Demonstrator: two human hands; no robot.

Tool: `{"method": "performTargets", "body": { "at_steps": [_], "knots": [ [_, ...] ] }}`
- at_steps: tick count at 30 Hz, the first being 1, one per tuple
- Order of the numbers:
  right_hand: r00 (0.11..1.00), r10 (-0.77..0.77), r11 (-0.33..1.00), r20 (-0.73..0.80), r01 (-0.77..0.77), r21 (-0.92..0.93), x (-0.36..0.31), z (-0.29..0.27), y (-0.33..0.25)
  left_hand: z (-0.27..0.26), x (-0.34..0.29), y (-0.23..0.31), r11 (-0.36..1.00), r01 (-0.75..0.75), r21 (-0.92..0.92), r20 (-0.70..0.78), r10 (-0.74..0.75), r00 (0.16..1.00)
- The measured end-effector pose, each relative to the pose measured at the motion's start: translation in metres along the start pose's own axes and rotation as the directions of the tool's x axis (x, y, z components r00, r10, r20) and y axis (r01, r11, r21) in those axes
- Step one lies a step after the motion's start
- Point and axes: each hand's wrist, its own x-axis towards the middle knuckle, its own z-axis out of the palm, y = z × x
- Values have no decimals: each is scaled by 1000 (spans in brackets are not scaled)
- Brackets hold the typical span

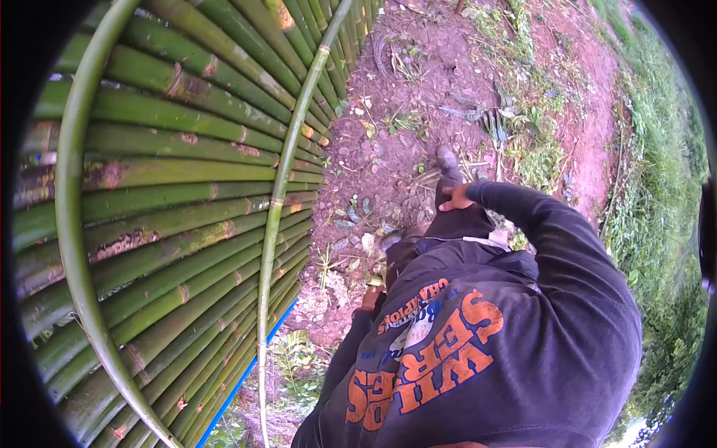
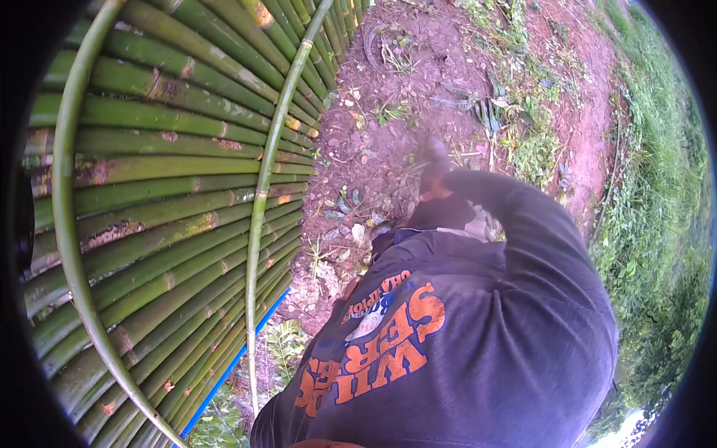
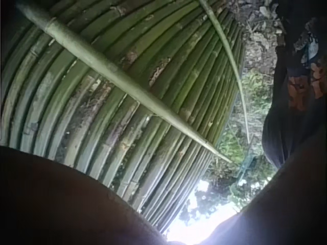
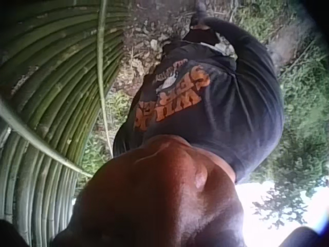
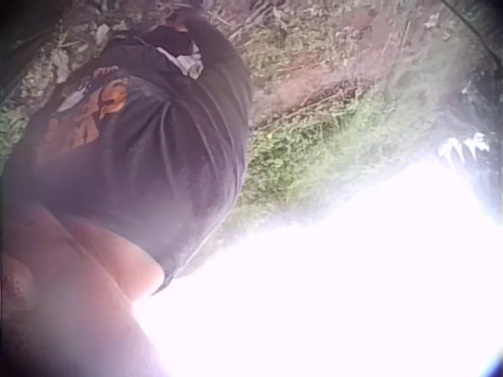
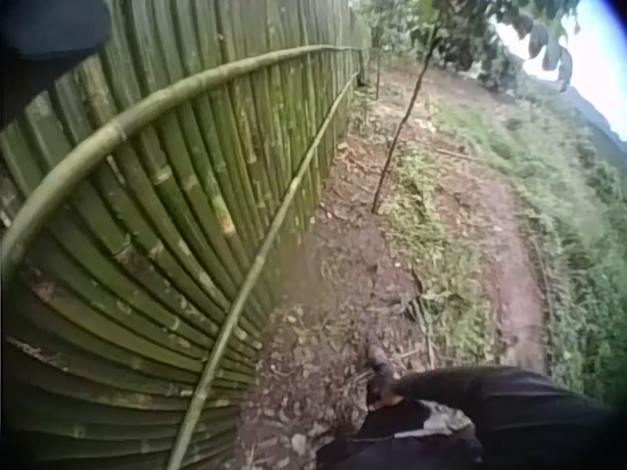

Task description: The person secures a horizontal bamboo pole to a series of vertical bamboo poles by hand; they use pliers to twist and cut wire to fasten the poles together.

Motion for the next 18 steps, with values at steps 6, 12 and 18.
{"method": "performTargets", "body": {
  "at_steps": [6,12,18],
  "knots": [
    [913,-140,952,383,230,-202,108,-47,100,-36,49,96,986,78,150,-66,-69,995],
    [684,-503,433,528,729,-531,187,-180,213,-9,103,231,907,-289,306,13,300,954],
    [906,-117,988,-407,65,-140,112,-293,198,14,153,365,506,-206,838,-159,586,794]
  ]
}}
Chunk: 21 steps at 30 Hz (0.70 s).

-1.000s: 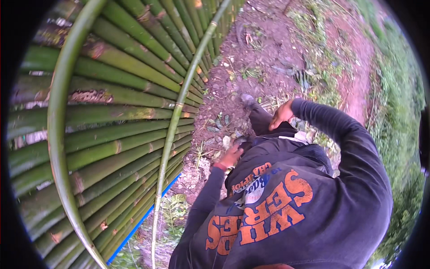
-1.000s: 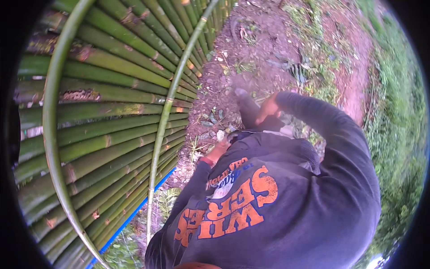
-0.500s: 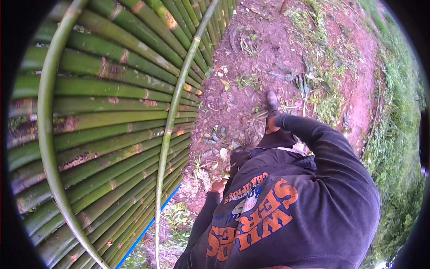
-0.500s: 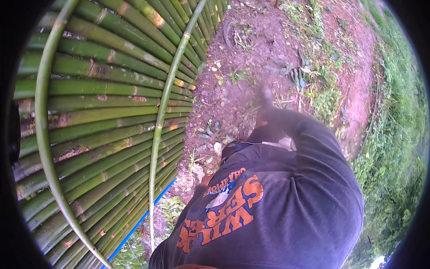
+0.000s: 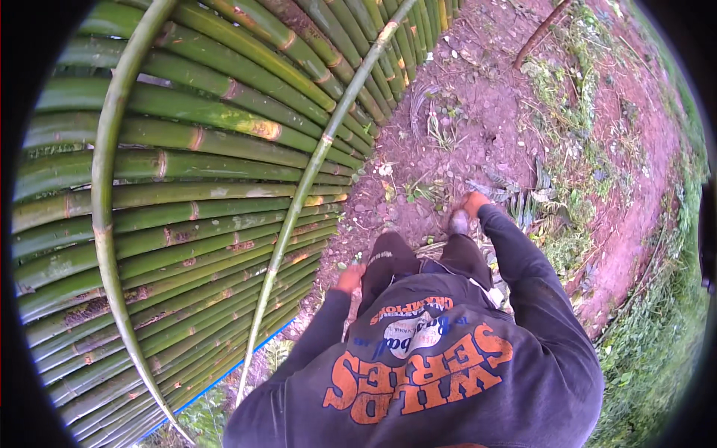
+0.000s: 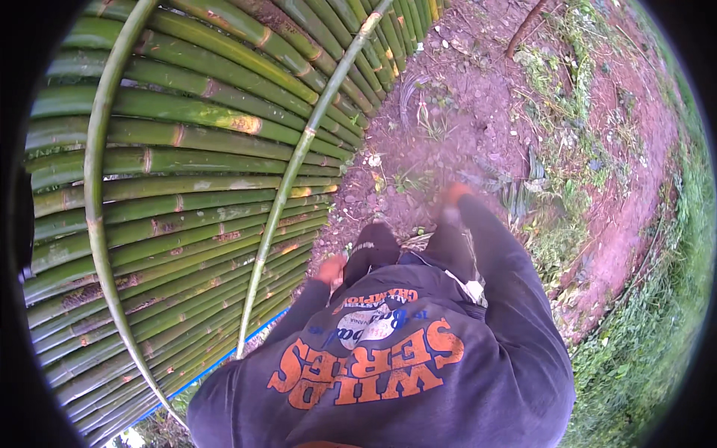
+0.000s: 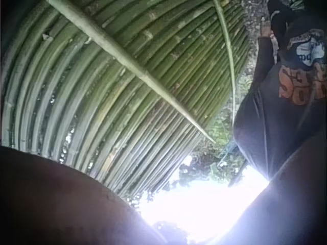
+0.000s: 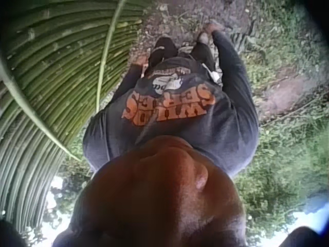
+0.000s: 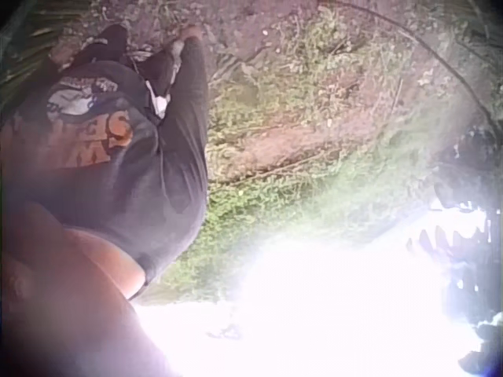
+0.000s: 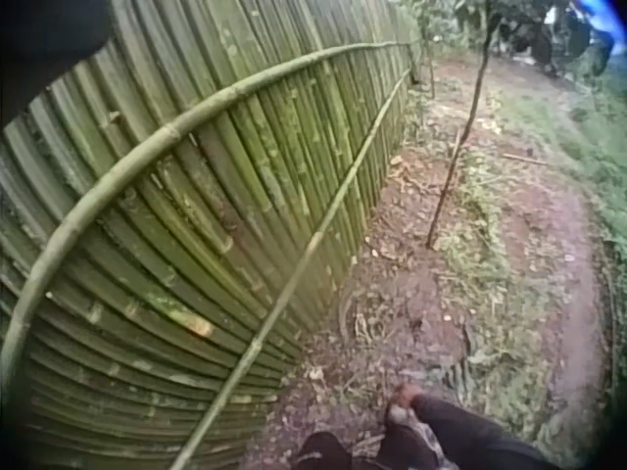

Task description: The person secures a horizontal bamboo pole to a series of vertical bamboo poles by hand; they use pliers to twist and cut wire to fasten the poles together.

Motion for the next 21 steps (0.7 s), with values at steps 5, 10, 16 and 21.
{"method": "performTargets", "body": {
  "at_steps": [5,10,16,21],
  "knots": [
    [932,334,909,-140,-280,308,-32,8,102,-77,157,165,424,550,-720,430,-349,832],
    [975,173,936,-138,-120,332,-20,-13,78,-85,249,155,464,490,-738,324,-394,860],
    [933,326,704,-150,-134,698,37,-15,106,-12,363,153,705,439,-556,278,-340,898],
    [929,323,680,-179,-96,727,125,-17,149,41,466,202,553,402,-729,302,-267,915]
  ]
}}
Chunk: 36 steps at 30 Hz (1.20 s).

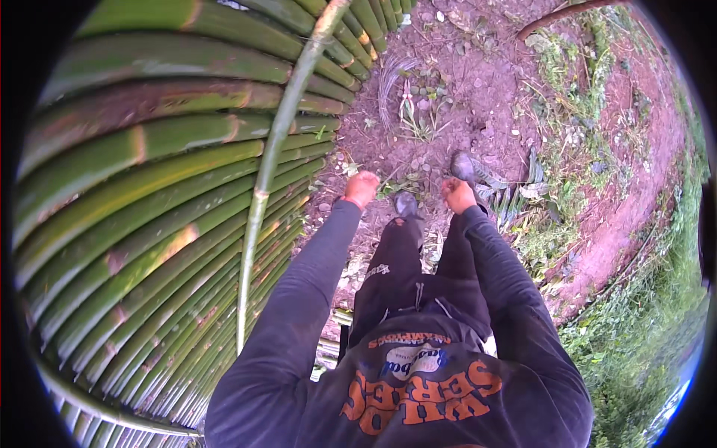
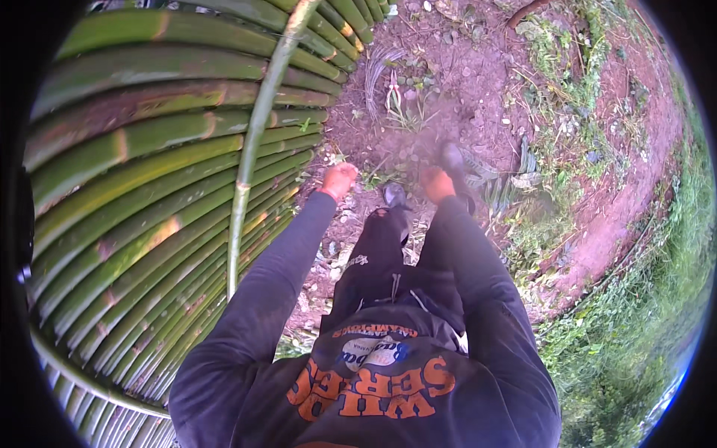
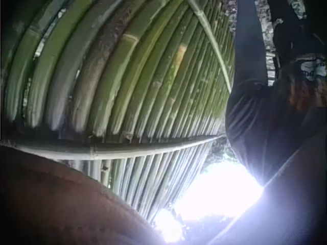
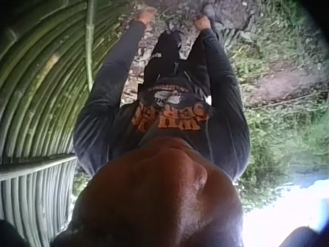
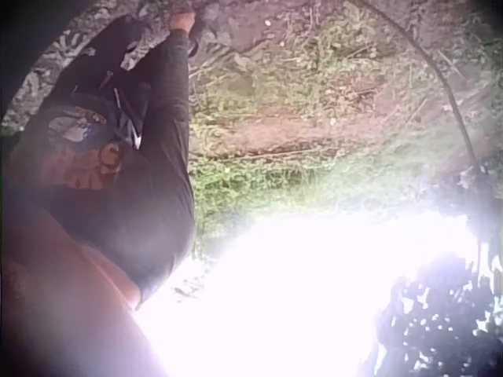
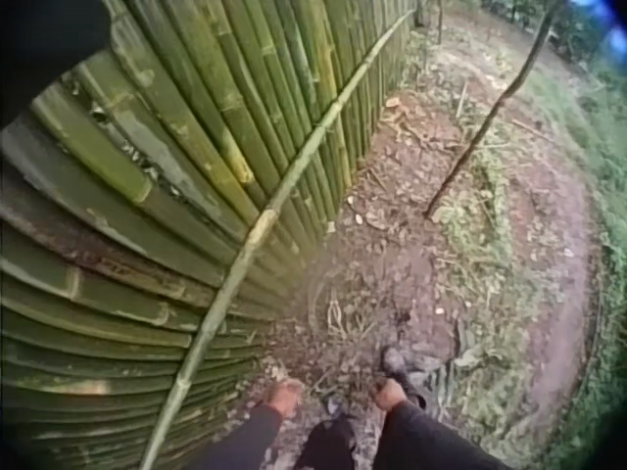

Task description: The person secures a horizontal bamboo pole to a series of vertical bamboo poles by hand; they use pliers to twist and cut wire to fasten the poles together.

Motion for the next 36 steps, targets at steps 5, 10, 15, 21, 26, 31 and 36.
{"method": "performTargets", "body": {
  "at_steps": [5,10,15,21,26,31,36],
  "knots": [
    [989,90,969,116,-61,-238,92,10,-16,6,115,24,990,-102,94,-151,116,982],
    [989,76,924,128,-22,-381,192,12,-15,13,246,30,914,-147,377,-245,252,936],
    [995,100,962,20,-92,-258,330,45,24,27,379,58,725,-165,669,-238,420,876],
    [980,-69,979,-185,31,-201,422,117,24,27,475,72,711,-72,700,-377,454,808],
    [948,120,960,-295,-186,-208,443,155,0,24,497,70,717,-87,692,-339,429,837],
    [949,222,950,-224,-262,-171,449,153,1,27,492,72,777,-115,618,-376,421,825],
    [953,197,973,-231,-219,-76,438,133,11,63,480,58,705,-63,706,-293,373,880]
  ]
}}
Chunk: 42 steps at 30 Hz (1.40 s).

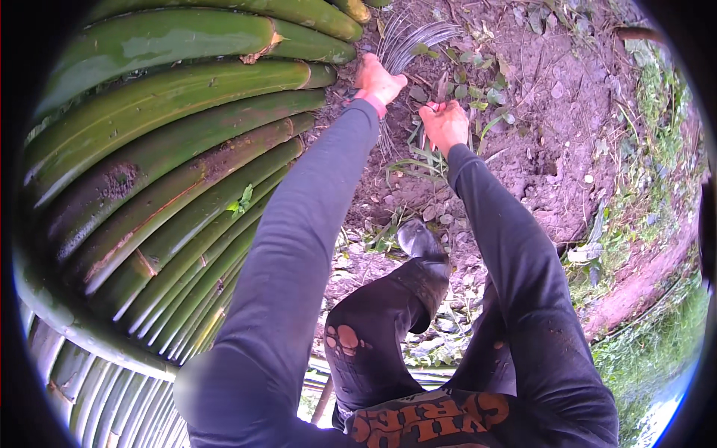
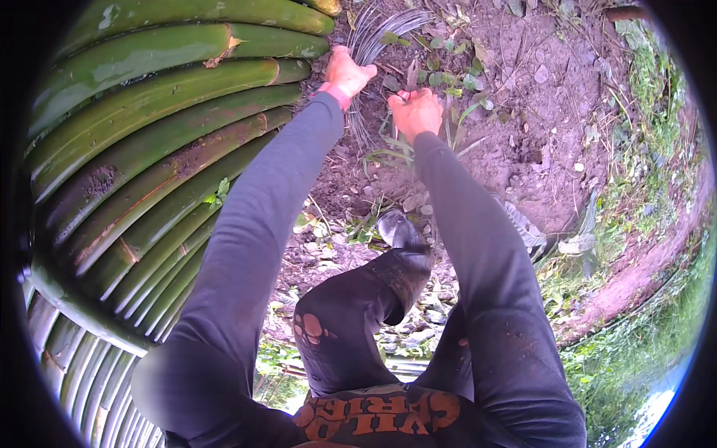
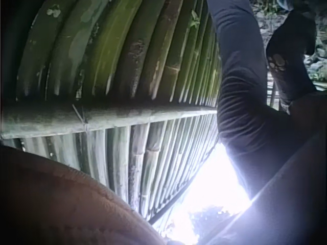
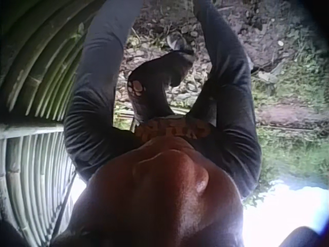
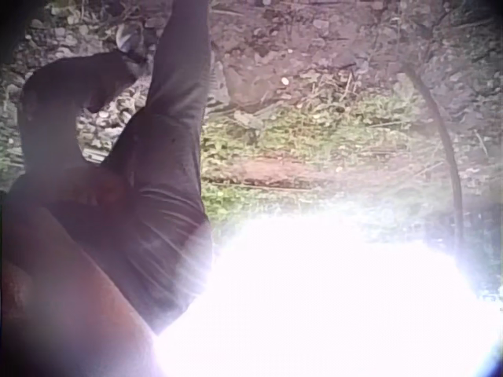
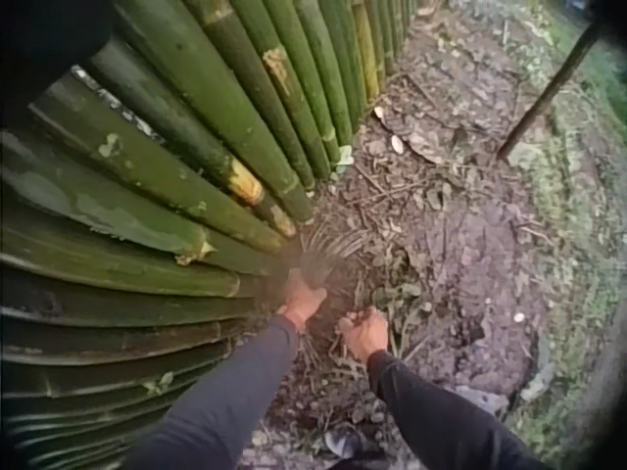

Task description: The person secures a horizontal bamboo pole to a series of vertical bamboo poles by hand; they use pliers to twist and cut wire to fasten the poles together.

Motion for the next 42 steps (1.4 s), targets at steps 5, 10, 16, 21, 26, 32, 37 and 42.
{"method": "performTargets", "body": {
  "at_steps": [5,10,16,21,26,32,37,42],
  "knots": [
    [985,-120,888,121,52,457,-49,-68,-11,7,25,-6,987,78,138,88,-90,992],
    [962,-221,752,160,64,656,-159,-187,-10,9,0,-3,998,-28,56,26,27,999],
    [821,-168,417,545,-442,794,-292,-264,23,-64,-95,20,938,-124,-323,-100,96,990],
    [614,-53,449,788,-690,568,-366,-265,41,-146,-281,15,872,-1,-490,-133,-73,988],
    [589,-50,711,807,-546,443,-409,-322,3,-220,-450,-7,829,98,-551,-111,-189,976],
    [545,-20,902,838,-352,251,-418,-347,11,-247,-644,-138,807,293,-512,-198,-443,875],
    [705,96,994,702,-98,-38,-444,-361,27,-245,-761,-273,815,440,-377,-184,-532,826],
    [769,175,973,614,-232,12,-552,-336,21,-262,-823,-399,755,492,-433,-44,-563,825]
  ]
}}
